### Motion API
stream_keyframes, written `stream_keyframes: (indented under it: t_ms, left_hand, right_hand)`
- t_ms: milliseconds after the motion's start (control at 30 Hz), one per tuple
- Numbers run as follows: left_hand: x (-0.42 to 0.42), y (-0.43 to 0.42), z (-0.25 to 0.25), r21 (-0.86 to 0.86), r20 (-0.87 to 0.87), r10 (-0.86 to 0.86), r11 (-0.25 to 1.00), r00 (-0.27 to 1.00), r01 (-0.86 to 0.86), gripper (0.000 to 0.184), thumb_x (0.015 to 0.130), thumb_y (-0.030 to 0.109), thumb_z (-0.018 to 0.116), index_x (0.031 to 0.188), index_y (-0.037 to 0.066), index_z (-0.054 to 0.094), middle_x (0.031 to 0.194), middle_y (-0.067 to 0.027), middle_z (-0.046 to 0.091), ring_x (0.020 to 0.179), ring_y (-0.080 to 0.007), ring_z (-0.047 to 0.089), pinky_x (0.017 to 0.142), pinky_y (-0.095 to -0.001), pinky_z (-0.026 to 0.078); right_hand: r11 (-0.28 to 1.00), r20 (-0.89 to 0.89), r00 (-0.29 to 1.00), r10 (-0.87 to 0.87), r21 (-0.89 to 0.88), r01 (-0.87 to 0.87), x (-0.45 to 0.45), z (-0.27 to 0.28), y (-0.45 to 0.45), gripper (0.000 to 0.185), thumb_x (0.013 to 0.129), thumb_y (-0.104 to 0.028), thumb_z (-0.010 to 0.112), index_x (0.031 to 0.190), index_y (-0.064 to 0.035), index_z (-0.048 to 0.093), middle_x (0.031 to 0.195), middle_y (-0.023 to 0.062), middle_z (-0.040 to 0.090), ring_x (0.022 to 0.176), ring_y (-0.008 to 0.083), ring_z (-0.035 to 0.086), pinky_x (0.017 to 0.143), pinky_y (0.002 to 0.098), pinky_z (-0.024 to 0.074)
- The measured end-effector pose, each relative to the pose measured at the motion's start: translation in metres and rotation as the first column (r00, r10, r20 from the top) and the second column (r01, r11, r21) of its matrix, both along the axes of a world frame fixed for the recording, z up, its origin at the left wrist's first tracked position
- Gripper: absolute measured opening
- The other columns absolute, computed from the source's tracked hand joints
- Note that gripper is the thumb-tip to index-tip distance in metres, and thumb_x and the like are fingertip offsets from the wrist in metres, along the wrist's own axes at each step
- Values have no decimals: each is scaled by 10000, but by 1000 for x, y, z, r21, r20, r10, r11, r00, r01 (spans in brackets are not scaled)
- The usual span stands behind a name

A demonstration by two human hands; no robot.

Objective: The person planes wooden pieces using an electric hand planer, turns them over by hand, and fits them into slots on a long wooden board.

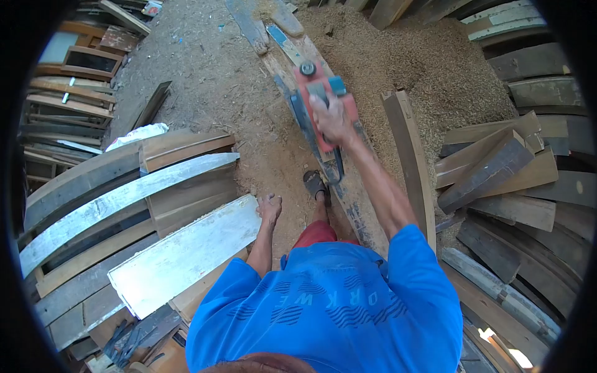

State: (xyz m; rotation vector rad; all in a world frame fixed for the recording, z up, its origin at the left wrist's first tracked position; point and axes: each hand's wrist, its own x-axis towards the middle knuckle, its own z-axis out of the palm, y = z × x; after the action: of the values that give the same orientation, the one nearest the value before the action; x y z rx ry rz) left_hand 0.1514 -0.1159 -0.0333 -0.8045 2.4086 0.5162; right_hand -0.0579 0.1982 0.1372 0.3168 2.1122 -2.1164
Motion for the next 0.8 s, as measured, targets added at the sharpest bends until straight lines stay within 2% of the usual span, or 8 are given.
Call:
stream_keyframes:
  t_ms: [167,267,367,567,800]
  left_hand:
    - [5,2,3,40,79,-37,999,996,34,566,895,495,690,1372,194,638,1598,-229,368,1461,-481,301,1185,-571,296]
    - [4,4,1,134,138,-41,991,990,22,596,921,513,653,1421,192,599,1659,-282,226,1534,-483,166,1254,-548,128]
    - [6,11,-6,121,112,-21,993,993,8,590,925,517,649,1402,173,614,1623,-304,298,1534,-469,179,1254,-531,138]
    - [6,14,-6,146,123,-23,989,992,5,574,931,520,647,1374,156,635,1548,-319,418,1523,-448,238,1251,-518,154]
    - [12,5,-19,90,175,30,995,984,-46,585,915,533,657,1366,161,646,1550,-308,421,1498,-441,299,1232,-528,219]
  right_hand:
    - [988,149,987,58,135,-78,112,-8,3,446,1009,-447,536,964,-7,600,645,67,594,557,199,601,546,376,481]
    - [992,164,985,61,103,-78,162,-6,2,518,994,-492,542,1059,18,605,695,129,619,652,269,651,636,426,510]
    - [989,112,993,33,141,-49,175,-25,0,561,981,-517,558,1097,30,605,737,177,634,718,324,673,695,458,519]
    - [974,142,990,-15,228,-18,95,-12,-14,594,971,-532,571,1084,49,626,831,269,678,820,424,698,758,484,528]
    - [968,49,998,-29,249,16,6,-24,-21,639,969,-538,571,1063,91,635,903,322,691,923,456,705,815,492,531]
